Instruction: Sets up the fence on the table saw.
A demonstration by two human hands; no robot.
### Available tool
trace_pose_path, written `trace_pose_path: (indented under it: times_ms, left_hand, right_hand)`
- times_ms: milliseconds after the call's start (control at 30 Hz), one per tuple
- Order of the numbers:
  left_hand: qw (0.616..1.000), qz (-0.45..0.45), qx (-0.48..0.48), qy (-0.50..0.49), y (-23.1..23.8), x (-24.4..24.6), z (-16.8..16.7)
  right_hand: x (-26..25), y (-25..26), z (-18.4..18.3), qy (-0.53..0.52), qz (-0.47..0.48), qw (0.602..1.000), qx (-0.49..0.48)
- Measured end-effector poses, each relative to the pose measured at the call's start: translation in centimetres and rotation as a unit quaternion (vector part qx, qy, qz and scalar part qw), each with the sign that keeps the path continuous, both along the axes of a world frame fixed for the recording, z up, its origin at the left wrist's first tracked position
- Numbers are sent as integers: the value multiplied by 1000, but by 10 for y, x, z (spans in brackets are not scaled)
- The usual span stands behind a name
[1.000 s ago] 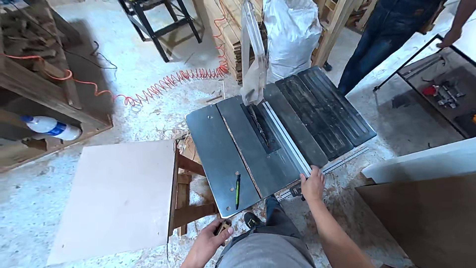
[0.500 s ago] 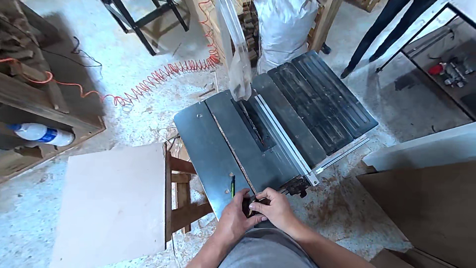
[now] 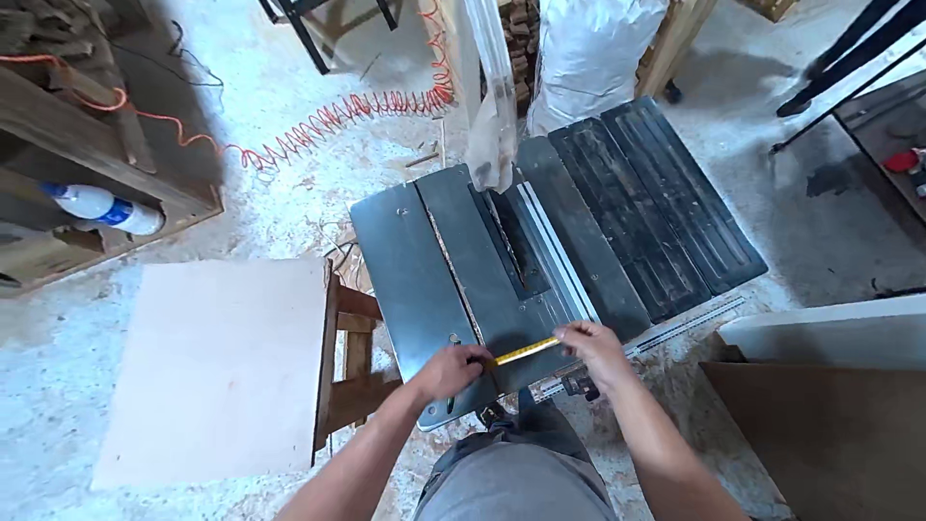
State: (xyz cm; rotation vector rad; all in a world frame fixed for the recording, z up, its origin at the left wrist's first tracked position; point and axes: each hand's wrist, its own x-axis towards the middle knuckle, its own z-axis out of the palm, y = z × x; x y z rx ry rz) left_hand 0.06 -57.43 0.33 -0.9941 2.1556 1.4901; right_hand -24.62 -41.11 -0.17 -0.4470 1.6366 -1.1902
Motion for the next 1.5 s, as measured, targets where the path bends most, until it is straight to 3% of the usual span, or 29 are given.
trace_pose_path:
  times_ms: [133, 200, 267, 433, 500, 633, 767, 900, 1033, 1067, 1167, 1300, 1433, 1500]
  left_hand:
    - [992, -10, -91, -81, -63, -37, -23]
    - [985, 21, -117, -121, -91, -54, -36]
    - [981, 37, -123, -146, -113, -69, -49]
    - [977, 0, -123, -175, -138, -94, -59]
    - [977, -6, -123, -175, -141, -99, -59]
    - [975, -22, -126, -184, -143, -103, -60]
    - [975, -35, -134, -175, -147, -103, -60]
    - [976, -29, -136, -166, -148, -98, -63]
    - [978, -12, -140, -157, -144, -95, -60]
    - [977, -3, -140, -160, -143, -95, -60]
    - [976, 21, -137, -169, -139, -92, -60]
    - [975, 37, -145, -166, -135, -94, -57]
    - [973, 42, -147, -174, -133, -93, -58]
    - [974, 53, -144, -167, -135, -92, -58]
  right_hand:
    - [-35, -5, -1, 207, 8, 977, 44]
    - [-50, 12, -3, 312, 1, 947, 77]
    - [-62, 37, -17, 351, 4, 928, 122]
    - [-42, 76, -58, 298, 122, 929, 184]
    - [-38, 73, -60, 297, 89, 935, 171]
    - [-35, 70, -58, 288, 123, 935, 165]
    - [-36, 74, -52, 293, 19, 940, 177]
    - [-27, 80, -56, 265, 104, 953, 105]
    - [-47, 75, -55, 263, -14, 960, 98]
    - [-48, 69, -58, 263, -4, 960, 95]
    - [-43, 46, -65, 260, 143, 951, 82]
    - [-67, 30, -67, 254, 32, 966, 29]
    - [-50, 20, -75, 265, 163, 948, 63]
    - [-62, 22, -74, 259, 101, 959, 53]
